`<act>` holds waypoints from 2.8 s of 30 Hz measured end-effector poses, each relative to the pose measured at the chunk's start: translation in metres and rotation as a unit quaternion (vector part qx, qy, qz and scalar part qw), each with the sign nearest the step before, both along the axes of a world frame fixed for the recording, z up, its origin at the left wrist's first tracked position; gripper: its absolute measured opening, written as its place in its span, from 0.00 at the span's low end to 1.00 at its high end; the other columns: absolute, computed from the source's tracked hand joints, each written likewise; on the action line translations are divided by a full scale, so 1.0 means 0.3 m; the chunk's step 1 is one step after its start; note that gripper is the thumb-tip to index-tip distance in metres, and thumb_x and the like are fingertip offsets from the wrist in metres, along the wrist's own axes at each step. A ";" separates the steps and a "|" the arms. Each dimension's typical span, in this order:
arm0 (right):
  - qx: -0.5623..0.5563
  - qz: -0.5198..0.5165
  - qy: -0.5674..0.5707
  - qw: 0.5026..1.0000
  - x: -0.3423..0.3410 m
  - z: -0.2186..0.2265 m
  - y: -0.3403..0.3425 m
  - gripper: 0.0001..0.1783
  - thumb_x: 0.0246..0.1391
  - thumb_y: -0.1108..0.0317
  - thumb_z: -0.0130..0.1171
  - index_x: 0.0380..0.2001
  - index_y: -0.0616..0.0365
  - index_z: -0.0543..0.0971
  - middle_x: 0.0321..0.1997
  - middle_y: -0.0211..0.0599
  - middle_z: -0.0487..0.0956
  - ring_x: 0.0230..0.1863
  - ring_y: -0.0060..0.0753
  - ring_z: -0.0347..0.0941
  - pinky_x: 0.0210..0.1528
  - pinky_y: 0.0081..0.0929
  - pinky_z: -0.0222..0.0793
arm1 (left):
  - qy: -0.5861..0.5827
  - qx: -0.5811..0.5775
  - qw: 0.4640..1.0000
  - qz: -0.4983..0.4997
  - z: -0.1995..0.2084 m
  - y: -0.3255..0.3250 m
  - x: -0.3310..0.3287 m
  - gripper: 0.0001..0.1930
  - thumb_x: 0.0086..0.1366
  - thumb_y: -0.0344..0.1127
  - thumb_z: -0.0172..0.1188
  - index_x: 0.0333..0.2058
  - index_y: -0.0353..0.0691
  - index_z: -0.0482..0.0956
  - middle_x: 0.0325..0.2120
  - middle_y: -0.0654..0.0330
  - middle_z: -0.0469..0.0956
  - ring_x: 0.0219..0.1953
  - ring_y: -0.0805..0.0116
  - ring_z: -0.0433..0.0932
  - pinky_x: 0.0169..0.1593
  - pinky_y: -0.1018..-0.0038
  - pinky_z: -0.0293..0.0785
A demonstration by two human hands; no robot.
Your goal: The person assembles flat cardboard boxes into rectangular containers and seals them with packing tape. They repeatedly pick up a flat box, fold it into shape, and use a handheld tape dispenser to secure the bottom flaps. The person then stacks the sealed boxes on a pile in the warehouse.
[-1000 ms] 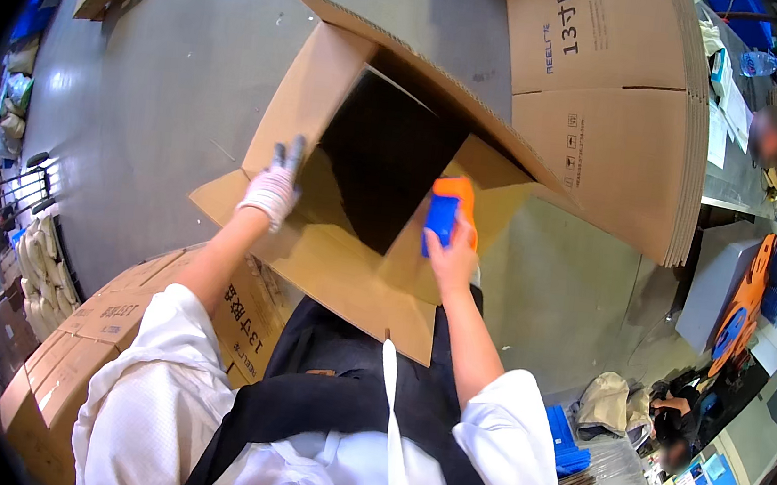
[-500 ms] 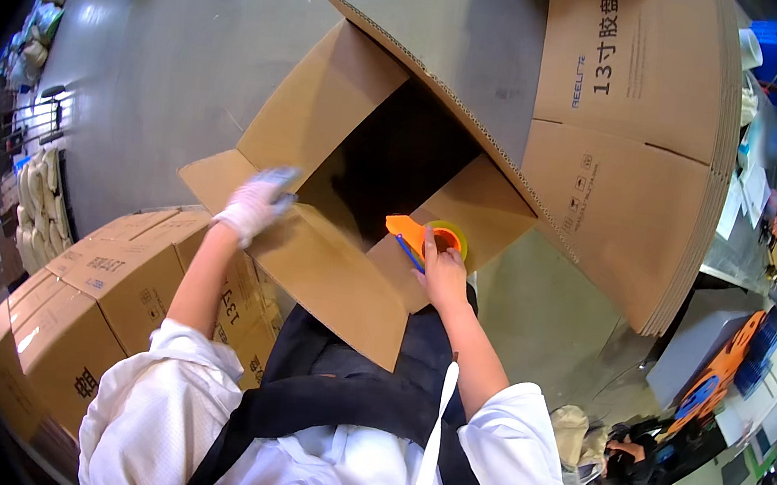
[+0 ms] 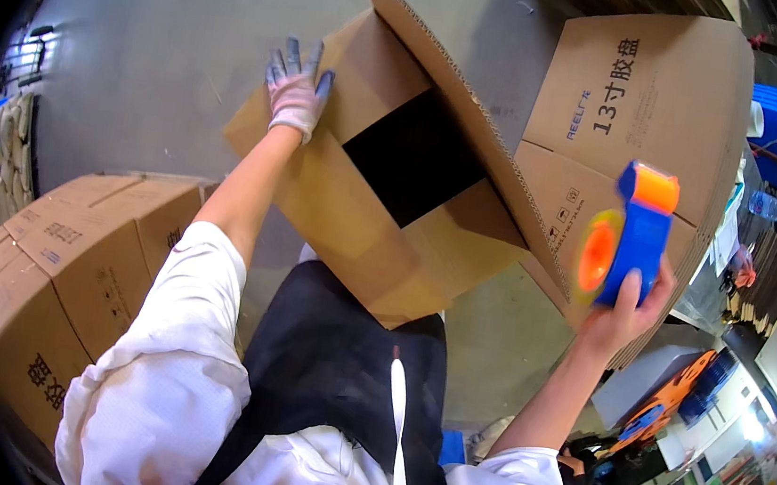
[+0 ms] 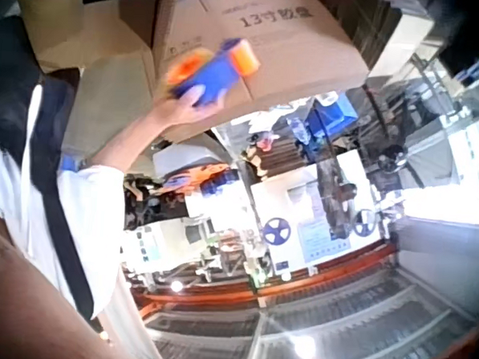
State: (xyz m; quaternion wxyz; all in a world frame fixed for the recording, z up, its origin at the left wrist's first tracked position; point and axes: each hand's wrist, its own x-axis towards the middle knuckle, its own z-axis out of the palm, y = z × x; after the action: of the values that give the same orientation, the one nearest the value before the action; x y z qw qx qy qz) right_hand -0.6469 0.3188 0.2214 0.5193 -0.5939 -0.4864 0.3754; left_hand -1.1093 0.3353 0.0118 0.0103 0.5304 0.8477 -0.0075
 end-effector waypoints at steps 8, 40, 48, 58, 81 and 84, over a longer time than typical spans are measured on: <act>-0.041 0.147 -0.492 0.857 -0.476 -0.481 -0.511 0.33 0.44 0.51 0.69 0.51 0.58 0.73 0.34 0.41 0.79 0.29 0.47 0.75 0.33 0.39 0.72 | -0.335 0.057 0.886 0.316 -0.115 -0.042 -0.155 0.25 0.67 0.57 0.40 0.53 0.53 0.75 0.47 0.51 0.78 0.55 0.50 0.70 0.59 0.60 0.63; -0.102 0.255 -0.083 0.958 -0.721 -0.697 -0.289 0.39 0.55 0.30 0.45 0.20 0.61 0.69 0.16 0.28 0.62 0.20 0.20 0.59 0.22 0.22 0.53 | -0.842 -0.166 0.450 0.248 0.040 -0.308 0.013 0.22 0.64 0.54 0.57 0.43 0.40 0.81 0.31 0.64 0.80 0.31 0.77 0.77 0.33 0.80 0.72; -0.105 0.274 -0.091 0.952 -0.691 -0.701 -0.297 0.39 0.55 0.30 0.44 0.21 0.62 0.71 0.17 0.30 0.64 0.19 0.22 0.60 0.22 0.23 0.53 | -0.857 -0.154 0.447 0.205 0.026 -0.302 0.044 0.17 0.62 0.49 0.62 0.36 0.40 0.81 0.25 0.66 0.78 0.23 0.77 0.74 0.26 0.80 0.70; -0.183 0.305 -0.061 0.933 -0.704 -0.640 -0.268 0.38 0.48 0.30 0.55 0.26 0.63 0.73 0.20 0.33 0.69 0.23 0.24 0.66 0.26 0.23 0.61 | -0.753 -0.137 0.621 0.168 0.104 -0.236 0.012 0.16 0.62 0.46 0.62 0.35 0.38 0.83 0.22 0.67 0.77 0.21 0.79 0.70 0.25 0.79 0.67; -0.310 0.254 -0.149 0.904 -0.990 -0.585 -0.134 0.24 0.39 0.53 0.70 0.31 0.62 0.77 0.25 0.36 0.79 0.28 0.24 0.75 0.33 0.25 0.72 | -0.296 -0.227 0.916 -0.148 -0.386 0.148 -0.438 0.16 0.62 0.45 0.52 0.46 0.49 0.79 0.45 0.53 0.78 0.49 0.52 0.76 0.51 0.64 0.72; -0.314 0.256 -0.132 0.905 -0.985 -0.599 -0.124 0.24 0.39 0.53 0.70 0.30 0.62 0.77 0.25 0.36 0.79 0.27 0.25 0.75 0.32 0.26 0.72 | -0.272 -0.335 0.891 -0.141 -0.357 0.159 -0.448 0.20 0.62 0.44 0.52 0.52 0.46 0.74 0.51 0.54 0.75 0.53 0.51 0.73 0.53 0.62 0.70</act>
State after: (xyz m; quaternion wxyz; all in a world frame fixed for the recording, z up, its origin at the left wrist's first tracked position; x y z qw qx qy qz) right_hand -0.9422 0.2816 0.0417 0.1229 -0.6258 -0.5425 0.5468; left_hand -1.2439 0.3829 -0.0954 0.4162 0.5908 0.6751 -0.1485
